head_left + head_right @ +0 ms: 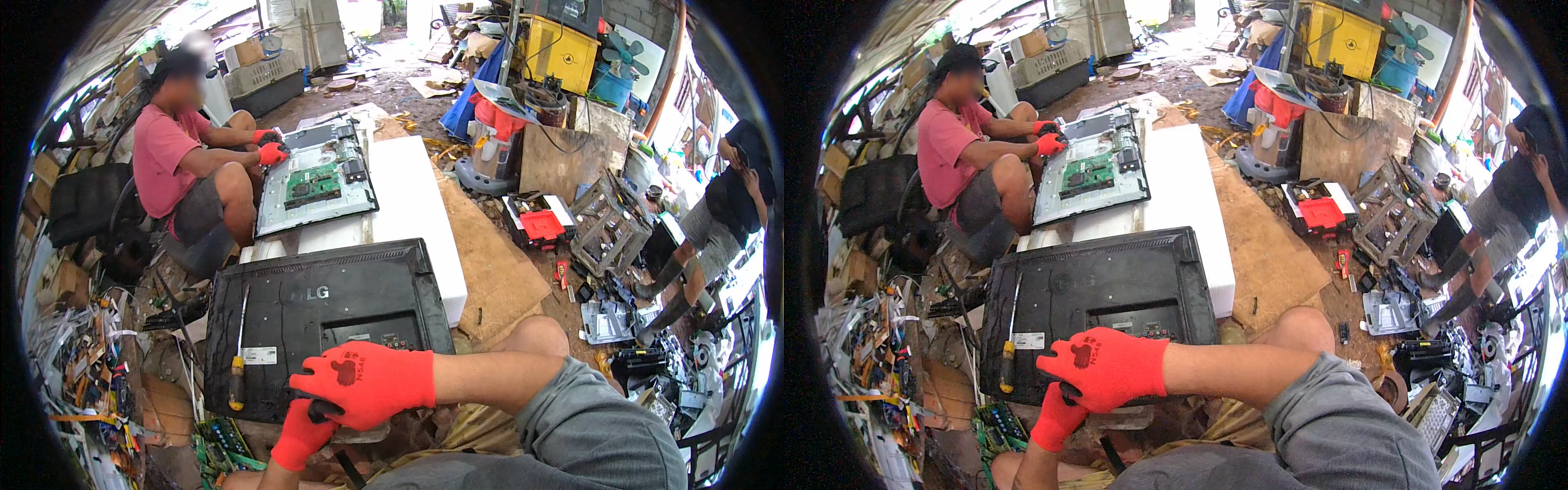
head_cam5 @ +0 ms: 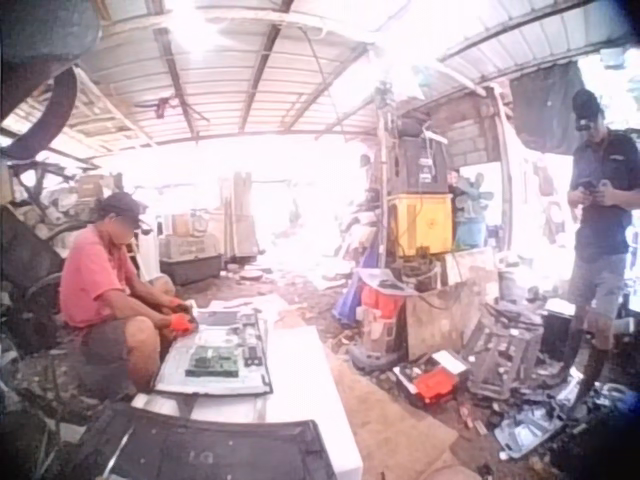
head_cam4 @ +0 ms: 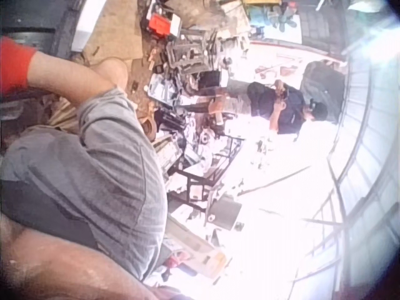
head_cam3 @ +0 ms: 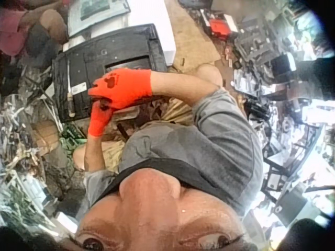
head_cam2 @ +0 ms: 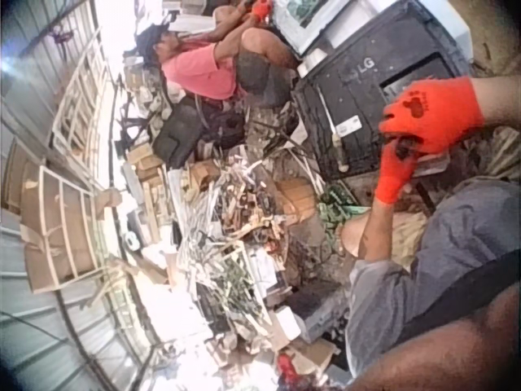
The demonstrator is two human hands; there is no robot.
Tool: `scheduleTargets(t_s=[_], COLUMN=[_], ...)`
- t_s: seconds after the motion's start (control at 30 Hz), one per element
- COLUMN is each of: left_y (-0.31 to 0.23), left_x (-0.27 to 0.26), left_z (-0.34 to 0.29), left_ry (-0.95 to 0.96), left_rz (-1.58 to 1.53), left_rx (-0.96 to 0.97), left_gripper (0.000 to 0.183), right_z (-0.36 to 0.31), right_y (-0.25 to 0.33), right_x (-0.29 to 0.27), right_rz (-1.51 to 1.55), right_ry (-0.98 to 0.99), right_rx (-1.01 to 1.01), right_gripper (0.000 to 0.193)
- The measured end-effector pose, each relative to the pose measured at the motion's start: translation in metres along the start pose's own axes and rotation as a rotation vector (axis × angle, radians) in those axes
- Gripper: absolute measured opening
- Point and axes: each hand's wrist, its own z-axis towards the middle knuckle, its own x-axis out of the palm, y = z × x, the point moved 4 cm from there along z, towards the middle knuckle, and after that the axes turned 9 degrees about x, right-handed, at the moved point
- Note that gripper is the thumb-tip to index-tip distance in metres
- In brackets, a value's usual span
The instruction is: The person uses a screwdriver to remove screws from the back panel of a television. They then pry off and remove the back cover, exposing the internal circuit boards and components.
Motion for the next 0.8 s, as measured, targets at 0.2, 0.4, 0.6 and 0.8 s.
scheduleTargets(t_s=[0.2,0.4,0.6,0.8], left_y=[0.013,-0.011,-0.022,-0.003], left_x=[-0.003,0.001,-0.005,-0.020], left_z=[0.000,0.004,0.001,-0.002], left_ry=[-0.057,-0.090,-0.141,-0.069], left_rz=[0.154,0.238,-0.098,0.001], left_rx=[0.182,0.208,0.095,0.112], left_gripper=[0.021,0.028,0.038,0.041], right_z=[0.004,0.001,0.005,0.011], right_y=[0.014,0.008,0.013,0.016], right_x=[-0.006,-0.004,-0.010,-0.002], right_rz=[-0.159,-0.126,-0.085,-0.069], right_ry=[0.122,0.121,0.200,0.123], right_rx=[0.241,0.091,0.056,-0.043], right_gripper=[0.052,0.052,0.054,0.051])
